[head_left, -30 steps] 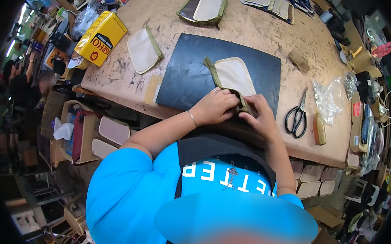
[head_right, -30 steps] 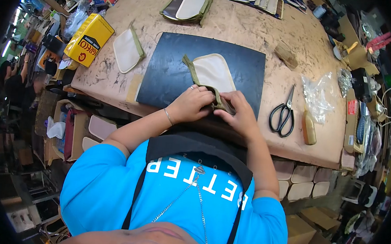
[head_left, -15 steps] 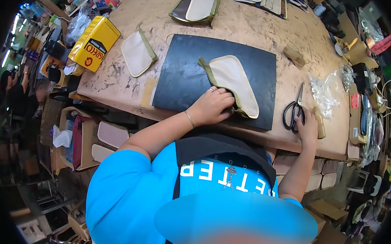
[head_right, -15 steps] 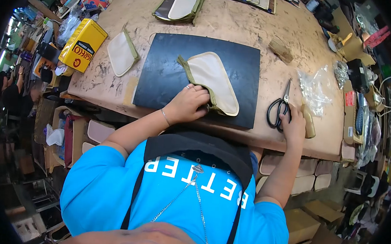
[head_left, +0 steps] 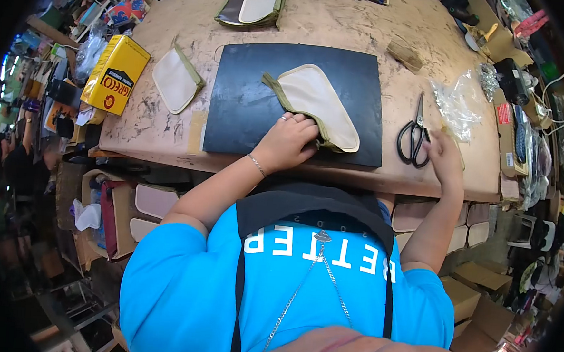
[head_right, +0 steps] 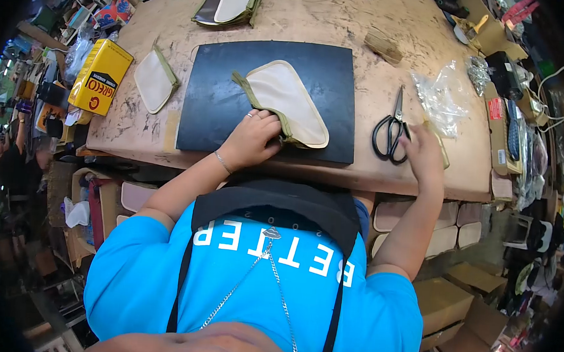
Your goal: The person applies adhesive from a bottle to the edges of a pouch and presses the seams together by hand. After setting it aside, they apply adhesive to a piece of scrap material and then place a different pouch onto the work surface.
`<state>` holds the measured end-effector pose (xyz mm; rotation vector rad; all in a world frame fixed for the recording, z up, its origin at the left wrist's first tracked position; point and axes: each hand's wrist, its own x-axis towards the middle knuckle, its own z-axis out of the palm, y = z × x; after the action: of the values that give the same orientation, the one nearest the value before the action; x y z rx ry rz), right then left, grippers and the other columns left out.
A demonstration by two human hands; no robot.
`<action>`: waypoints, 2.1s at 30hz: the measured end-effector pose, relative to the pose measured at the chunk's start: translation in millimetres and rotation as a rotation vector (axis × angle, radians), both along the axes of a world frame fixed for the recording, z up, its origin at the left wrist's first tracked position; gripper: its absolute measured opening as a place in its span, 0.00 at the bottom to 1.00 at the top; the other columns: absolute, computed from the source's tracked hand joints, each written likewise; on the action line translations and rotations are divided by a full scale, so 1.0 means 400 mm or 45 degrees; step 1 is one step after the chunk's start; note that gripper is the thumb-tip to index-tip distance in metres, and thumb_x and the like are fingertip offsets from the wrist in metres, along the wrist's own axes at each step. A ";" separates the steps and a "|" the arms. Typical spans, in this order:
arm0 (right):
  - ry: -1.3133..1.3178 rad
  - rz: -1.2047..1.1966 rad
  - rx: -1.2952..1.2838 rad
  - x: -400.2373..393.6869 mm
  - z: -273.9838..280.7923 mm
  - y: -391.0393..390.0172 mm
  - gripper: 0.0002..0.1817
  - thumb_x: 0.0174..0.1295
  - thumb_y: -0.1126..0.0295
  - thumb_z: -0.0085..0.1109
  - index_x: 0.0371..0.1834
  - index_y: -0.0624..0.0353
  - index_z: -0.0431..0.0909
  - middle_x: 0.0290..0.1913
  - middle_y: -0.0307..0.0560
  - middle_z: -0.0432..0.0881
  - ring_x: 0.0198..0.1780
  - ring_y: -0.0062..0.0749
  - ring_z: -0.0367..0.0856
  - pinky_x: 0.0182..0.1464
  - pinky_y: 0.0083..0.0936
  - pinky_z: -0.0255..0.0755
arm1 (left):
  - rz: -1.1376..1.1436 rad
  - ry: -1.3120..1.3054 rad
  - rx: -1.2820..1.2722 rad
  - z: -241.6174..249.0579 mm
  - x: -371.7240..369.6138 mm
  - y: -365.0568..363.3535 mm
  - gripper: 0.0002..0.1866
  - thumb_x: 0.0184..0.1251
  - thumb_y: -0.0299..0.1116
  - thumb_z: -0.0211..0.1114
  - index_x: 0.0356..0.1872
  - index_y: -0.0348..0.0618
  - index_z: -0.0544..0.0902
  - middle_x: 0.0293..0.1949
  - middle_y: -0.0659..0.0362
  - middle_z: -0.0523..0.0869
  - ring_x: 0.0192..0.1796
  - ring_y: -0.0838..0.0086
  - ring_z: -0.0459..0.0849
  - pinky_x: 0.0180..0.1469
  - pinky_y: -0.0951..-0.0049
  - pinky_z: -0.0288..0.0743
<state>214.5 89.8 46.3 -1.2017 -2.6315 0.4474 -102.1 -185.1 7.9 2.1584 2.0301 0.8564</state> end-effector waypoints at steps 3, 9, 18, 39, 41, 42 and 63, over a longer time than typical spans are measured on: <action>0.061 -0.147 0.257 0.049 0.024 0.049 0.25 0.63 0.57 0.68 0.61 0.57 0.79 0.59 0.54 0.80 0.61 0.52 0.77 0.64 0.41 0.70 | 0.003 -0.001 -0.071 0.008 0.005 -0.002 0.15 0.58 0.35 0.68 0.44 0.41 0.79 0.45 0.54 0.81 0.53 0.58 0.77 0.59 0.59 0.67; -0.021 -0.463 -0.156 0.156 -0.052 0.107 0.33 0.59 0.65 0.72 0.70 0.55 0.73 0.64 0.55 0.78 0.67 0.49 0.75 0.68 0.39 0.69 | 0.036 0.015 0.052 0.022 0.019 -0.002 0.19 0.68 0.47 0.65 0.45 0.41 0.81 0.45 0.53 0.82 0.52 0.58 0.77 0.57 0.58 0.68; 0.659 -0.345 -0.148 0.068 0.022 0.005 0.35 0.57 0.71 0.76 0.69 0.58 0.72 0.59 0.50 0.80 0.61 0.35 0.77 0.63 0.29 0.71 | 0.088 -0.689 0.114 0.075 0.003 0.025 0.16 0.76 0.44 0.61 0.36 0.40 0.81 0.31 0.47 0.80 0.33 0.53 0.81 0.37 0.62 0.75; 1.735 0.878 -0.497 -0.277 0.392 -0.200 0.44 0.60 0.71 0.72 0.76 0.69 0.56 0.63 0.65 0.76 0.67 0.48 0.76 0.72 0.40 0.69 | -0.461 -1.494 -0.166 0.297 -0.005 -0.091 0.37 0.78 0.52 0.58 0.74 0.32 0.62 0.65 0.54 0.72 0.66 0.72 0.67 0.69 0.71 0.62; 1.700 0.960 -0.572 -0.279 0.397 -0.195 0.46 0.60 0.68 0.71 0.77 0.71 0.54 0.60 0.66 0.77 0.64 0.47 0.78 0.69 0.39 0.72 | -0.493 -1.422 -0.170 0.301 -0.002 -0.086 0.38 0.76 0.50 0.62 0.74 0.30 0.62 0.66 0.52 0.72 0.67 0.71 0.68 0.71 0.70 0.61; 1.662 0.954 -0.566 -0.280 0.402 -0.201 0.46 0.61 0.67 0.71 0.77 0.71 0.54 0.59 0.65 0.78 0.62 0.46 0.79 0.68 0.39 0.73 | -0.510 -1.386 -0.173 0.301 0.000 -0.083 0.39 0.76 0.49 0.63 0.74 0.30 0.62 0.66 0.52 0.72 0.67 0.70 0.68 0.71 0.69 0.61; 1.430 0.709 -0.635 -0.273 0.399 -0.206 0.36 0.56 0.66 0.75 0.69 0.61 0.73 0.52 0.43 0.82 0.52 0.24 0.82 0.57 0.23 0.76 | -0.411 -1.141 -0.234 0.337 0.040 -0.089 0.43 0.64 0.49 0.73 0.70 0.26 0.66 0.65 0.44 0.75 0.68 0.63 0.71 0.71 0.66 0.64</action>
<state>105.3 7.3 206.0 -0.0852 -1.7903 1.4195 -86.0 -220.8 142.5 1.5056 1.2216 1.2176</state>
